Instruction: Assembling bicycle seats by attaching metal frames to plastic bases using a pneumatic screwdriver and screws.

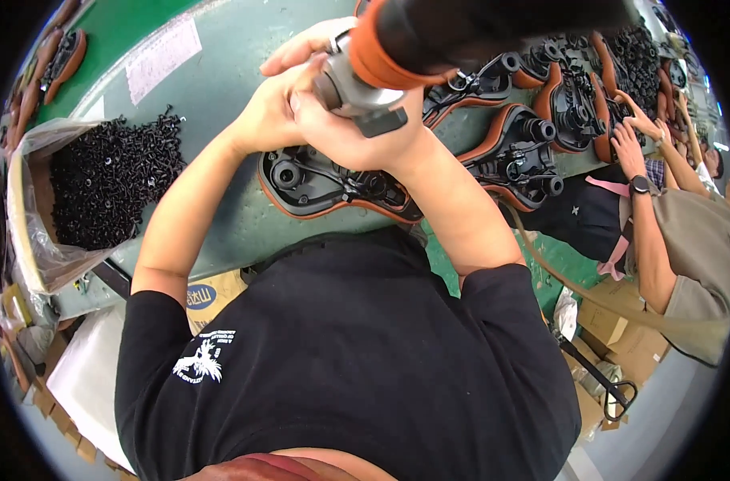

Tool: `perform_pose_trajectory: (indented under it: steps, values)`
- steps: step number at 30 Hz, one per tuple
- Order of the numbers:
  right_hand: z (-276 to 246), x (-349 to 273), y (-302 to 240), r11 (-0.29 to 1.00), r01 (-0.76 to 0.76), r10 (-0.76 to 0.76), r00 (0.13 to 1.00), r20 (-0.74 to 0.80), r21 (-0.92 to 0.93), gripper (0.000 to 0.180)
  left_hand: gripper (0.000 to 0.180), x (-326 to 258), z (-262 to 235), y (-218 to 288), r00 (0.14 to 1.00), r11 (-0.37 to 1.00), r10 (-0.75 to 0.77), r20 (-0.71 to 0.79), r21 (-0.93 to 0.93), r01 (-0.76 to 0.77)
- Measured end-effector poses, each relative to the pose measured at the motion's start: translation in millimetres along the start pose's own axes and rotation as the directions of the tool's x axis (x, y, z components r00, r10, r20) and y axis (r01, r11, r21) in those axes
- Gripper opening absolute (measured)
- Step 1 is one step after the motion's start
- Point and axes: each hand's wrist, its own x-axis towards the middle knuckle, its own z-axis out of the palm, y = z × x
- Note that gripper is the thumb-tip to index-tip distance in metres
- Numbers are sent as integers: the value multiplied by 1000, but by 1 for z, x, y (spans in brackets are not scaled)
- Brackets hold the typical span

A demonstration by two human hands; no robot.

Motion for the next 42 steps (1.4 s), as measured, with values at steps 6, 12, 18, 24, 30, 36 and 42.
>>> perform_pose_trajectory:
  steps: [6, 12, 18, 24, 30, 36, 42]
  values:
    - [-26, 0, -29, 960, 48, 7, 981, -195, 276, 33, 41, -25, -32, -6, 966, 957, 202, -158, 241, -161]
    - [-64, 26, 39, 861, -372, 509, 628, -588, 348, 12, 48, -56, -195, -26, 417, 998, -2, -909, 22, 53]
    - [-74, 65, 99, 765, -440, 644, 505, -575, 471, 17, 37, -120, -190, -2, 787, 614, -7, -617, 618, 490]
    - [-59, 76, 115, 698, -576, 710, 476, -519, 426, 14, 22, -166, -104, 5, 811, 470, -239, -534, 667, 578]
    - [-34, 48, 101, 610, -684, 792, 547, -272, 401, 12, 12, -163, -98, -6, 796, 438, -143, -589, 683, 584]
    - [-19, -36, 26, 466, -797, 855, 517, 37, 383, 20, 10, -167, -104, -16, 668, 542, -247, -702, 471, 696]
    - [-29, -72, -42, 435, -854, 873, 478, 99, 287, 26, 11, -163, -69, 8, 512, 822, -127, -849, 198, 533]
